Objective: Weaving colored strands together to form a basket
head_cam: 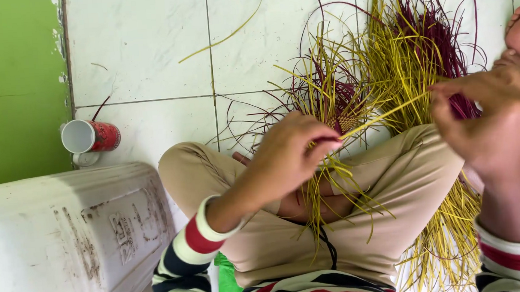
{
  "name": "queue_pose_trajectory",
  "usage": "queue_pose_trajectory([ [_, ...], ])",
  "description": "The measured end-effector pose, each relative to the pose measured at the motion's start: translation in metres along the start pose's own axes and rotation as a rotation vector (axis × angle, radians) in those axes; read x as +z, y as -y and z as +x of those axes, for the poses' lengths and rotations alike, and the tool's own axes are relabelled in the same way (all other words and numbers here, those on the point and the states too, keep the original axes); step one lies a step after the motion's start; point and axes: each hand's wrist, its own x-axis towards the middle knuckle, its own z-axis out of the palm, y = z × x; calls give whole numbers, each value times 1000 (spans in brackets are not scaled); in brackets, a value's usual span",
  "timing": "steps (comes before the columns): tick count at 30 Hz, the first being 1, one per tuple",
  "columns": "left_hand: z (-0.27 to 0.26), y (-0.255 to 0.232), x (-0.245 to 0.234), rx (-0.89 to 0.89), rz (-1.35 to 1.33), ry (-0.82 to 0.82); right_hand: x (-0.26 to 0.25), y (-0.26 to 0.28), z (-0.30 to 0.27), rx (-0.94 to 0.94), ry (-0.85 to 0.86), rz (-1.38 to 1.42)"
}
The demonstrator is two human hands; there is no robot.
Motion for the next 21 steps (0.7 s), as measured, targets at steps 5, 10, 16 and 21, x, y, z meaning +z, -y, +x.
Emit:
queue_pose_trajectory([
  [5, -16, 18, -35, -223, -327, 24, 9, -59, -23, 41, -37, 61],
  [10, -35, 41, -37, -489, -483, 10, 17, -73, -29, 31, -70, -53],
  [16, -38, 50, -26, -469, -491, -54, 47, -65, -32, 174, -118, 220],
  [21, -48, 66, -17, -514, -577, -166, 129, -339, -131, 324, 204, 391],
])
